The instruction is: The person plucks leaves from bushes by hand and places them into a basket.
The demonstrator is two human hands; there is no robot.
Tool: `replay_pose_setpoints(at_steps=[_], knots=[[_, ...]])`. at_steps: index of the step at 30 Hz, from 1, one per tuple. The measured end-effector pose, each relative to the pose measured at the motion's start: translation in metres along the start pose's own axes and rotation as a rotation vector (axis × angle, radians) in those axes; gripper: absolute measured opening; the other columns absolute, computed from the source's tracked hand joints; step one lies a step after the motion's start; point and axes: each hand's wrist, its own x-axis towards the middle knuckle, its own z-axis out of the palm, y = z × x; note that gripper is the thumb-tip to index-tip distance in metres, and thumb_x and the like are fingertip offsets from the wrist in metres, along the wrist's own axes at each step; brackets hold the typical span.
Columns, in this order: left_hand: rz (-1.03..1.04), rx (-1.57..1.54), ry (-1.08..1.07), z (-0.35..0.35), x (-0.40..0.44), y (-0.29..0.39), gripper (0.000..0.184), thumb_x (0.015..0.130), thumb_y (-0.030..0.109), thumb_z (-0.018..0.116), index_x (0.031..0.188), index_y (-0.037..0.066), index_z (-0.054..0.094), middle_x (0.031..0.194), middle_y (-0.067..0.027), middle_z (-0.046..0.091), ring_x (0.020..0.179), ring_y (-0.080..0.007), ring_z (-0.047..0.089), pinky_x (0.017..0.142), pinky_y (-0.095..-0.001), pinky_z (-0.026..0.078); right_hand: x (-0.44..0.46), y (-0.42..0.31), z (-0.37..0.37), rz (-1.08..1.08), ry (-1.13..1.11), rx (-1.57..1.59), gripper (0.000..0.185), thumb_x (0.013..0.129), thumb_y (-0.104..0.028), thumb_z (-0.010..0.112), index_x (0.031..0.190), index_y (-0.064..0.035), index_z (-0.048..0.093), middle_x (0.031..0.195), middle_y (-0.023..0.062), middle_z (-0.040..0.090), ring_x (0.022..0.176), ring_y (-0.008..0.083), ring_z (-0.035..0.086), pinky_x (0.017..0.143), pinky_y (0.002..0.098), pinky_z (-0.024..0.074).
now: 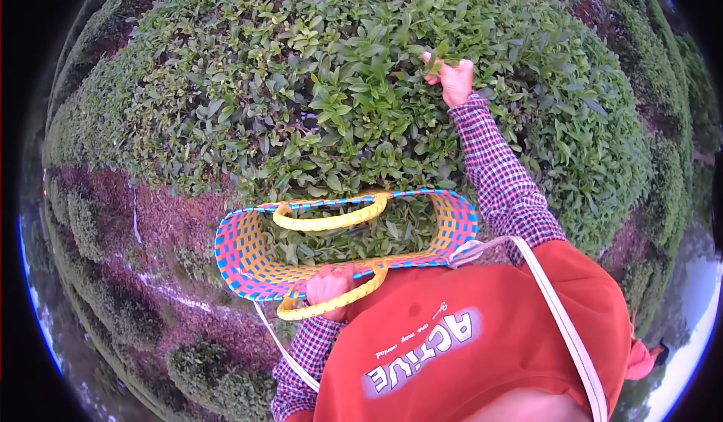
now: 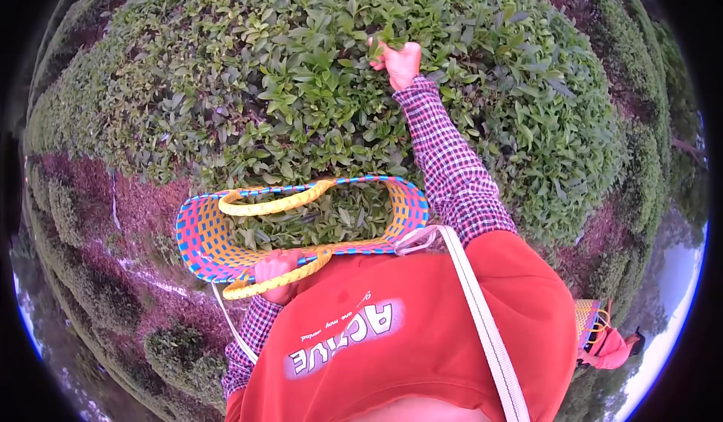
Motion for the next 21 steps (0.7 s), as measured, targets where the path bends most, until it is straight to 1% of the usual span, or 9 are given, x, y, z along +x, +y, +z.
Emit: replay_pose_setpoints(at_steps=[4, 8, 10, 13, 14, 17, 19, 20, 21], knots=[[0.028, 0.014, -0.001, -0.002, 0.005, -0.001, 0.010, 0.071, 0.019, 0.055, 0.063, 0.013, 0.054, 0.049, -0.0030, 0.052, 0.049, -0.0185, 0.054, 0.037, -0.0324, 0.042, 0.002, -0.033, -0.008, 0.010, 0.084, 0.263, 0.013, 0.081, -0.013, 0.059, 0.079, 0.0001, 0.060, 0.060, 0.0040, 0.056, 0.044, 0.0109, 0.050, 0.041, 0.0235, 0.0419], [-0.041, -0.043, -0.061, -0.003, 0.008, 0.001, 0.017, 0.072, 0.026, 0.055, 0.064, 0.012, 0.055, 0.052, -0.0102, 0.049, 0.049, -0.0262, 0.053, 0.043, -0.0381, 0.041, -0.033, -0.157, -0.011, -0.322, -0.155, 0.111, 0.014, 0.082, -0.015, 0.058, 0.077, -0.0020, 0.057, 0.055, 0.0008, 0.050, 0.041, 0.0102, 0.046, 0.042, 0.0228, 0.0388], [-0.046, -0.046, -0.033, -0.006, 0.010, 0.004, 0.017, 0.072, 0.025, 0.054, 0.063, 0.011, 0.054, 0.051, -0.0112, 0.049, 0.051, -0.0272, 0.053, 0.044, -0.0393, 0.040, -0.095, -0.171, -0.024, -0.102, -0.235, -0.018, 0.014, 0.083, -0.013, 0.053, 0.077, -0.0004, 0.057, 0.058, 0.0042, 0.055, 0.041, 0.0100, 0.049, 0.039, 0.0221, 0.0363], [0.008, -0.070, -0.055, -0.012, 0.010, 0.002, 0.018, 0.072, 0.026, 0.051, 0.065, 0.010, 0.051, 0.055, -0.0077, 0.053, 0.055, -0.0254, 0.054, 0.044, -0.0377, 0.042, -0.171, -0.098, -0.044, -0.023, -0.734, -0.246, 0.016, 0.074, -0.013, 0.063, 0.082, 0.0002, 0.061, 0.061, 0.0069, 0.060, 0.052, 0.0147, 0.059, 0.051, 0.0257, 0.0469], [0.014, -0.071, -0.055, -0.010, 0.009, 0.003, 0.018, 0.072, 0.026, 0.051, 0.065, 0.010, 0.051, 0.055, -0.0076, 0.053, 0.055, -0.0254, 0.054, 0.044, -0.0377, 0.041, -0.184, -0.085, -0.044, -0.223, -0.996, -0.650, 0.017, 0.072, -0.012, 0.065, 0.084, 0.0000, 0.062, 0.063, 0.0083, 0.061, 0.055, 0.0153, 0.060, 0.055, 0.0263, 0.0489], [0.011, -0.063, -0.042, -0.009, 0.006, 0.000, 0.018, 0.072, 0.025, 0.050, 0.065, 0.009, 0.050, 0.056, -0.0074, 0.053, 0.055, -0.0253, 0.053, 0.044, -0.0374, 0.041, -0.173, -0.078, -0.041, -0.354, -1.045, -0.747, 0.019, 0.070, -0.011, 0.065, 0.086, -0.0007, 0.063, 0.070, 0.0106, 0.063, 0.059, 0.0166, 0.062, 0.059, 0.0269, 0.0497], [0.008, -0.050, -0.039, -0.009, 0.001, -0.001, 0.018, 0.072, 0.025, 0.050, 0.064, 0.008, 0.049, 0.057, -0.0074, 0.053, 0.055, -0.0252, 0.053, 0.044, -0.0370, 0.041, -0.139, -0.087, -0.029, -0.152, -0.712, -0.716, 0.022, 0.072, -0.022, 0.065, 0.080, -0.0005, 0.064, 0.069, 0.0099, 0.063, 0.057, 0.0183, 0.061, 0.056, 0.0295, 0.0493], [0.010, -0.047, -0.032, -0.007, 0.002, 0.000, 0.018, 0.072, 0.025, 0.051, 0.064, 0.008, 0.048, 0.057, -0.0074, 0.053, 0.055, -0.0251, 0.053, 0.043, -0.0369, 0.041, -0.108, -0.086, -0.024, -0.212, -0.635, -0.840, 0.031, 0.072, -0.028, 0.066, 0.088, -0.0020, 0.064, 0.069, 0.0098, 0.064, 0.056, 0.0172, 0.061, 0.053, 0.0295, 0.0490], [0.026, -0.055, 0.012, -0.010, 0.003, 0.003, 0.016, 0.071, 0.023, 0.050, 0.063, 0.009, 0.048, 0.056, -0.0066, 0.053, 0.055, -0.0238, 0.053, 0.042, -0.0359, 0.041, -0.078, -0.067, -0.020, -0.389, -0.550, -0.934, 0.048, 0.070, -0.029, 0.069, 0.108, -0.0033, 0.057, 0.067, 0.0103, 0.062, 0.053, 0.0122, 0.059, 0.052, 0.0301, 0.0469]])
